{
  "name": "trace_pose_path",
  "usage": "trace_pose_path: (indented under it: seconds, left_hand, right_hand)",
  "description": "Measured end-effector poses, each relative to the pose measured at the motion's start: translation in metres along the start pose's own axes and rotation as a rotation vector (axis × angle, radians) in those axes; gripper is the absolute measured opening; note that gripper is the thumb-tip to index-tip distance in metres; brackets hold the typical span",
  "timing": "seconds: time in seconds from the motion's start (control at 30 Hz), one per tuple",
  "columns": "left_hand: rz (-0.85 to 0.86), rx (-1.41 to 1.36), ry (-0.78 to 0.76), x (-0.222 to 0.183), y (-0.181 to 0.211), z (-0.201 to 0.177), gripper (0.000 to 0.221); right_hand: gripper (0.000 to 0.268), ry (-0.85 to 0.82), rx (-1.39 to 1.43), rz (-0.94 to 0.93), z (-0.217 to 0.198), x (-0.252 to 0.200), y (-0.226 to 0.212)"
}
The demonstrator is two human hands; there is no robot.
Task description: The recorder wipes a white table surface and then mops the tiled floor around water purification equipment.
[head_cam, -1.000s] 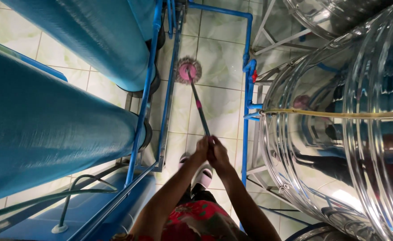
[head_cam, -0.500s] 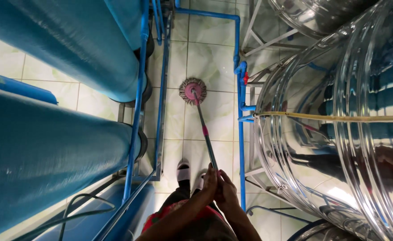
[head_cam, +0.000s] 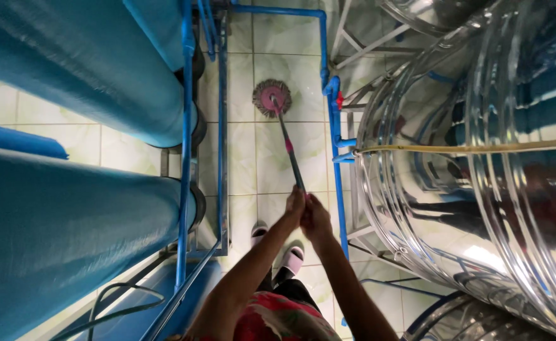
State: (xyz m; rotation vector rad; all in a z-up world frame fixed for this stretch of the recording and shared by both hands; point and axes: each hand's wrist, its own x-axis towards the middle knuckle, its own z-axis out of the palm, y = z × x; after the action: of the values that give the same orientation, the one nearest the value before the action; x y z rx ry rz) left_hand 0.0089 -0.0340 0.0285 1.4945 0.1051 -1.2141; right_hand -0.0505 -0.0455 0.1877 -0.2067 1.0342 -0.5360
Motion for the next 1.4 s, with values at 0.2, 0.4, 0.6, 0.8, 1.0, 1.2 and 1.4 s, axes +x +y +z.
trace_pose_path:
  seconds: [0.2,0.4,0.6,0.8,1.0,1.2,1.4]
  left_hand:
    - [-0.088,-0.127,-0.054,-0.065,-0.089,-0.012,0.055]
    - [-0.237,0.095,0.001,-0.1,-0.055,0.008,0.052]
    - [-0.153,0.101,-0.097,0.004,0.018,0.035,0.045]
    - [-0.136,0.418,-0.153,-0.05,0.112,0.045,0.033]
    - [0.216,0.705,-0.193,-0.028,-0.071,0.008,0.064]
    - [-0.107,0.807,-0.207,-0.176,-0.093,-0.016,0.066]
    - [0.001,0.802,-0.143,-0.188,-0.167,-0.04,0.064]
  right_hand:
    - [0.034,0.146,-0.158,0.007,-0.088,-0.09,0.042]
    - [0.043,0.188,0.08,0.025,-0.061,-0.079,0.018]
    - [0.01,-0.14,0.068,-0.062,-0.034,0.031,-0.017]
    - [0.008,0.038,0.108,-0.048,-0.015,0.03,-0.027]
    - [0.026,-0.019,0.272,-0.108,-0.038,-0.061,0.015]
    - [0.04,0.033,0.21,-0.139,-0.15,-0.123,0.094]
    - [0.054,0.266,0.077,0.002,-0.156,-0.169,0.103]
